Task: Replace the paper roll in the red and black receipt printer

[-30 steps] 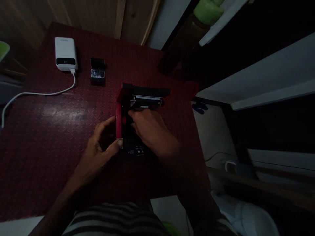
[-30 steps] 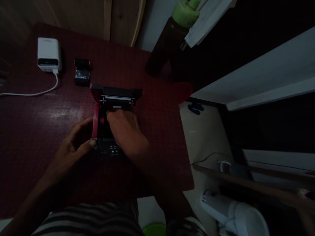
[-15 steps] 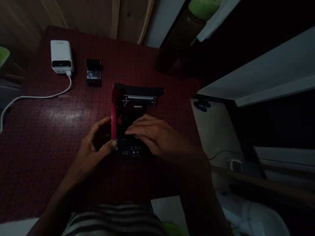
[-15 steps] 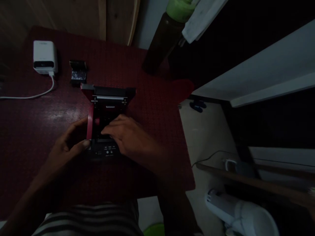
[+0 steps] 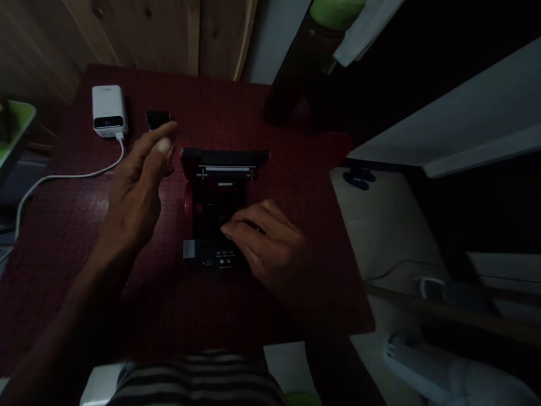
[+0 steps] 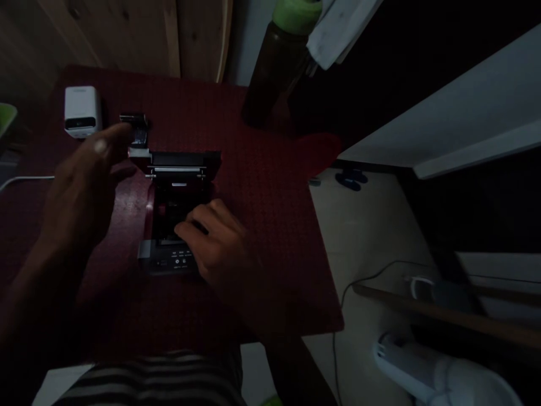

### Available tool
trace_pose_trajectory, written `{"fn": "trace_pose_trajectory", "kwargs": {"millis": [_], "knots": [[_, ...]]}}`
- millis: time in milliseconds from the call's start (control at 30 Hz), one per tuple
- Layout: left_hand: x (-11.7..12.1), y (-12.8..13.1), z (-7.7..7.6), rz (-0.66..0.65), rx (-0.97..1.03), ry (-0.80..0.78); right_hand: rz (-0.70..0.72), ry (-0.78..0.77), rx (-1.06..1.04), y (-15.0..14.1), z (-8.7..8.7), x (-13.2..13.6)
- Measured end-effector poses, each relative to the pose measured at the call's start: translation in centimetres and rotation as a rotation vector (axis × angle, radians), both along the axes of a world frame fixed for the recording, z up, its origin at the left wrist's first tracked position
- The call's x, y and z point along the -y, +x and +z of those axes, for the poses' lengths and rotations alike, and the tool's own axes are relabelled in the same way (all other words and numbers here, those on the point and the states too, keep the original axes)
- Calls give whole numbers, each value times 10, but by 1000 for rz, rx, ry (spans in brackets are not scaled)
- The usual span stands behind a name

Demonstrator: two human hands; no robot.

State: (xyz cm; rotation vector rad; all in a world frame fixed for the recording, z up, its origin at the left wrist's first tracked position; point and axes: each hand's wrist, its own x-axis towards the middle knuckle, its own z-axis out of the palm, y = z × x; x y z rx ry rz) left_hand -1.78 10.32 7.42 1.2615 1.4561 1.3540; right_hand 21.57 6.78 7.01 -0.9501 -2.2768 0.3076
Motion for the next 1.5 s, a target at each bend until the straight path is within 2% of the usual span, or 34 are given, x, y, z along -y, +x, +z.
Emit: {"fn": "trace_pose_trajectory", "kwargs": {"millis": [100, 200, 300, 400, 533, 767, 1033, 1200, 1267, 1367, 1433, 1500], "knots": [[-4, 10, 2, -40, -5, 117, -79, 101, 5, -4, -5, 13], [9, 16, -3, -7, -8, 115, -130, 163, 75, -6, -9, 23], [32, 17, -13, 1, -10, 46, -137, 199, 123, -4, -13, 33], [53, 16, -25, -8, 97, -87, -168, 233, 107, -2, -18, 39], [67, 17, -36, -40, 181, -192, -231, 216, 100, -2, -23, 41], [73, 19, -39, -49, 268, -299, -166, 92, 27, -1, -25, 39], [73, 20, -38, -64, 253, -291, -162, 18, 12, -3, -24, 39], [76, 23, -38, -61, 344, -310, -161, -22, -97, 0, -22, 42], [81, 23, -38, -37, 367, -320, -210, -44, -187, 4, -23, 48], [91, 21, -38, -23, 368, -334, -387, -128, -319, 11, -30, 60], [96, 17, -39, -37, 359, -341, -505, -269, -389, 13, -39, 68], [98, 13, -40, -46, 337, -337, -566, -420, -451, 13, -47, 76]]}}
